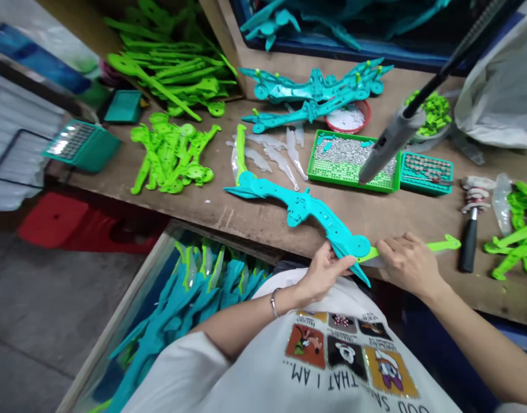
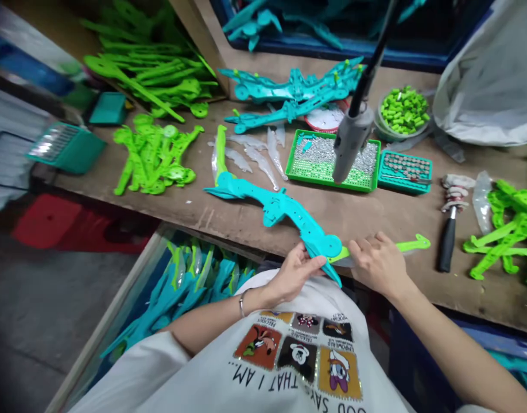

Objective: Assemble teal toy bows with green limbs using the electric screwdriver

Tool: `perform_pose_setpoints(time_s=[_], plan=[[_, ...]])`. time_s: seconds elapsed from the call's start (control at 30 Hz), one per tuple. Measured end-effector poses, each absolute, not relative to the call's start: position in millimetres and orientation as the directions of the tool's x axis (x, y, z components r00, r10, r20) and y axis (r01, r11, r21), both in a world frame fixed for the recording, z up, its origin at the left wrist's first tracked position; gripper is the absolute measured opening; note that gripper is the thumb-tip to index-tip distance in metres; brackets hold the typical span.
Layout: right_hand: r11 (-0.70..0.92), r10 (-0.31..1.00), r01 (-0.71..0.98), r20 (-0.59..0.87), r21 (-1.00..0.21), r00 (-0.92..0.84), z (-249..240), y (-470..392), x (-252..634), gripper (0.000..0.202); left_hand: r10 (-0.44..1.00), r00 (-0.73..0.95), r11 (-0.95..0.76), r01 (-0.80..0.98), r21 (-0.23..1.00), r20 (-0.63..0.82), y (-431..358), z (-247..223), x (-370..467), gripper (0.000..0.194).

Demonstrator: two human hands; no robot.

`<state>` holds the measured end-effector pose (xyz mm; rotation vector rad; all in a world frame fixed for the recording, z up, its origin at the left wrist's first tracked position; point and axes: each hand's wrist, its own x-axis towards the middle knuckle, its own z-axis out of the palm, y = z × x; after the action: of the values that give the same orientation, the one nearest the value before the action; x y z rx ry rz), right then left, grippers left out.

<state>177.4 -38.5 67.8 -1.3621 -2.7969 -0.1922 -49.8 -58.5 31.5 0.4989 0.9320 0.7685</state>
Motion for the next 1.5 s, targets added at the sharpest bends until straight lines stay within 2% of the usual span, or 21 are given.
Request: perform_pose_setpoints(time_s=[0.17,0.27,0.37,0.43,0.5,0.6,0.67,0.73,0.9,1.03,1.17,1.33,1.43,1.5], plan=[[0.534,0.836,0.842,0.099,0.078,-0.540,48,-44,179,0.009,0.776,0.338,0.630,-0.389,0.672,-0.532,-60,17,-37,0.065],[0.578,0.813,0.814,0.043,0.060,-0.581,36,-33,200,0.011,0.738,0.414,0.671,-0.364,0.646,-0.533,-55,9,-31,0.070],[0.640,0.768,0.769,-0.048,0.016,-0.638,34,-17,227,0.031,0.674,0.525,0.721,-0.314,0.618,-0.519,-47,9,-43,0.072],[0.624,0.776,0.780,-0.078,-0.046,-0.625,41,-6,236,0.048,0.684,0.510,0.713,-0.320,0.624,-0.520,-39,13,-65,0.070],[0.579,0.805,0.801,-0.049,-0.151,-0.591,52,3,226,0.055,0.769,0.371,0.638,-0.381,0.669,-0.521,-28,18,-96,0.061],[0.516,0.846,0.793,0.048,-0.325,-0.531,60,20,177,0.045,0.879,-0.027,0.408,-0.471,0.782,-0.475,-2,21,-147,0.051],[0.460,0.885,0.820,0.103,-0.340,-0.454,53,35,136,0.044,0.873,-0.215,0.288,-0.496,0.819,-0.437,16,18,-176,0.050],[0.430,0.900,0.831,0.094,-0.353,-0.426,39,49,106,0.054,0.860,-0.285,0.241,-0.504,0.830,-0.423,31,15,-197,0.050],[0.409,0.912,0.784,0.224,-0.466,-0.343,18,59,94,0.060,0.857,-0.222,0.281,-0.554,0.784,-0.465,51,12,-227,0.052],[0.464,0.882,0.781,0.300,-0.418,-0.363,30,55,109,0.066,0.875,-0.119,0.273,-0.681,0.680,-0.470,59,11,-230,0.053],[0.519,0.854,0.762,0.271,-0.386,-0.444,40,57,113,0.071,0.859,-0.128,0.230,-0.768,0.598,-0.495,59,11,-219,0.042],[0.628,0.777,0.668,0.260,-0.400,-0.574,63,73,85,0.070,0.870,-0.161,0.160,-0.801,0.577,-0.465,49,18,-213,0.039],[0.632,0.774,0.633,0.311,-0.448,-0.552,87,91,42,0.054,0.872,-0.240,0.097,-0.770,0.631,-0.427,42,22,-217,0.041],[0.619,0.778,0.616,0.274,-0.487,-0.565,101,107,3,0.039,0.868,-0.283,0.075,-0.739,0.669,-0.409,36,24,-220,0.042]])
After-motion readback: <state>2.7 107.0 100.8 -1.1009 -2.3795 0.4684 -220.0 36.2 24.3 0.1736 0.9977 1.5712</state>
